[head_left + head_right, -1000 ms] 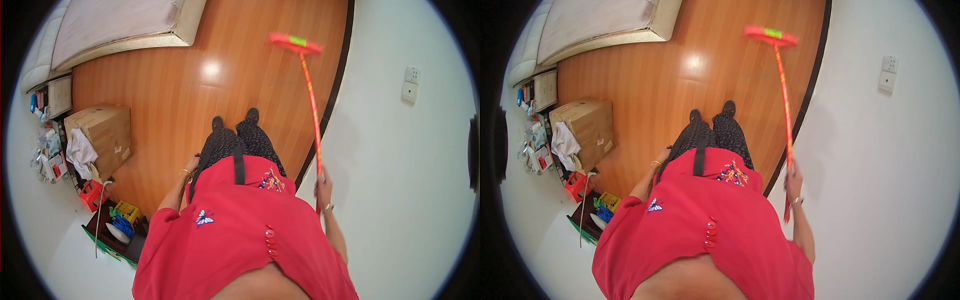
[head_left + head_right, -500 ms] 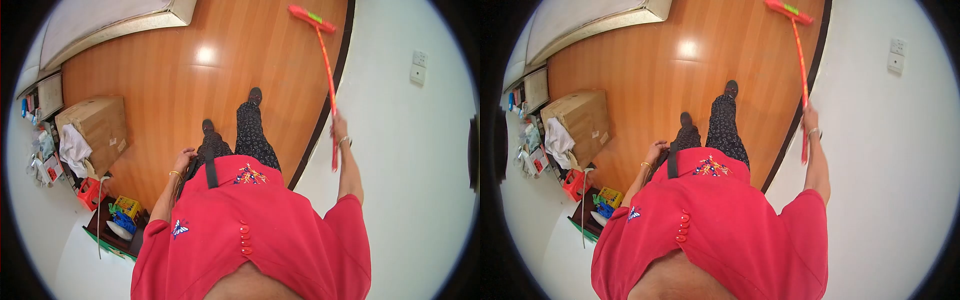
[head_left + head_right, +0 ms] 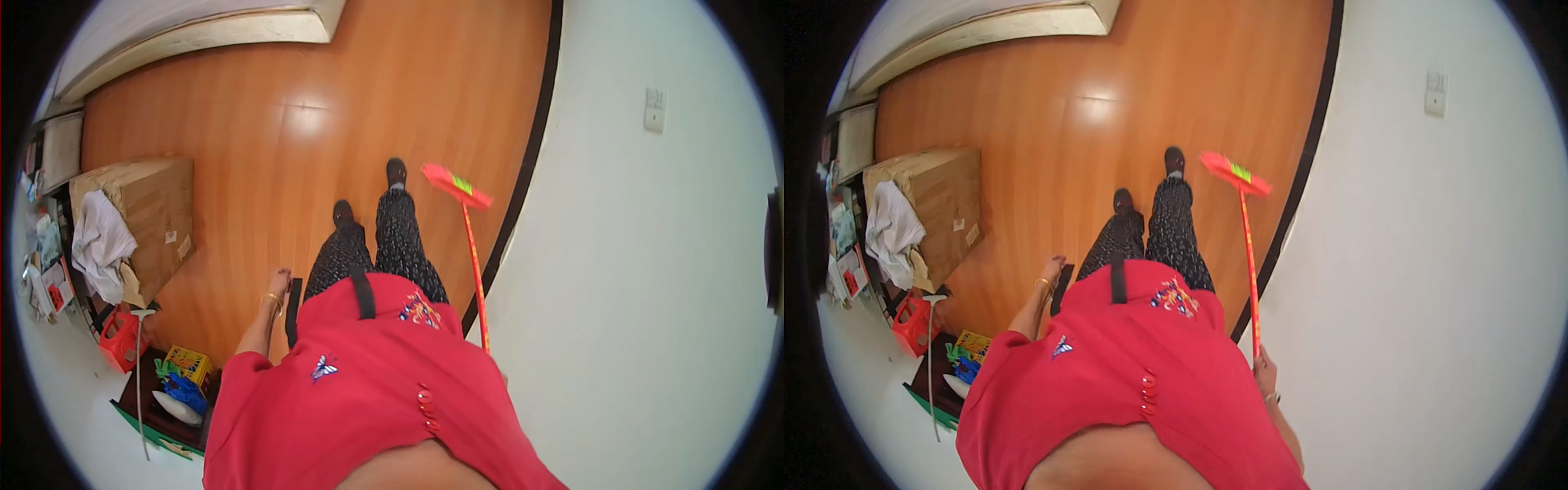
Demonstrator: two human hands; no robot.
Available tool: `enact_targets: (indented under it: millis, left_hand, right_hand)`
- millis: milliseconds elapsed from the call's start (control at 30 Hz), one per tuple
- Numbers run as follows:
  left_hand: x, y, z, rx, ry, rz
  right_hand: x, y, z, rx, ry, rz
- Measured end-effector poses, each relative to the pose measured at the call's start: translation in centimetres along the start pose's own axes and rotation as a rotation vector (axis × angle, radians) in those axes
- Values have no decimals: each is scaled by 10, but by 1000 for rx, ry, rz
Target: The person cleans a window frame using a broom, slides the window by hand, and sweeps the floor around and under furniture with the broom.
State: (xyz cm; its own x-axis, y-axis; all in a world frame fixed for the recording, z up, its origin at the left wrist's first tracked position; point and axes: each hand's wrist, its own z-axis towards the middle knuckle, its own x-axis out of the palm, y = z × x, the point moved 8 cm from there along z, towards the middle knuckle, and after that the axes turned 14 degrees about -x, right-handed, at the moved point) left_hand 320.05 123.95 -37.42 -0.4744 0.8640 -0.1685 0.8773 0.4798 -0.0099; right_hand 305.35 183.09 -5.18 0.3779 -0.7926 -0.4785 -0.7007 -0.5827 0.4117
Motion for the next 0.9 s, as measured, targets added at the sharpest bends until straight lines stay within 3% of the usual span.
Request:
enact_targets:
  millis: [33,67,133,167,267,333,400,433,500,533,667,733,867,900]
  left_hand:
    - [-11,24,30,3,69,44]
    - [-16,24,1,-103,-95,-5]
    - [-12,29,-26,-172,-122,-191]
    - [-8,40,-25,-206,-112,-180]
    - [13,35,-24,-223,-72,-198]
    - [24,29,-6,-205,-46,-235]
    - [36,10,15,210,-25,81]
    - [37,-1,-2,199,-38,67]
    - [64,-42,-65,-24,217,-428]
    - [69,-54,-89,-32,198,-445]
    - [64,-53,-123,48,95,-648]
    - [66,-32,-121,-8,176,-755]
    - [64,19,-111,-92,123,-867]
    - [66,22,-108,-92,130,-875]
  right_hand:
    - [4,-9,4,-144,10,-73]
    - [13,3,9,-184,19,-77]
    - [21,35,4,-157,-29,-56]
    - [18,34,23,-285,-21,-110]
    - [38,155,73,-182,42,-84]
    - [48,188,146,-220,45,20]
    - [71,270,216,-458,134,22]
    - [82,298,262,-518,118,-13]
    - [112,354,367,-744,107,-81]
    - [133,397,397,-851,76,-85]
    - [222,557,448,-844,201,-88]
    - [263,603,471,-774,288,-26]
    - [307,613,457,-781,328,46]
    - [308,602,453,-806,302,-60]
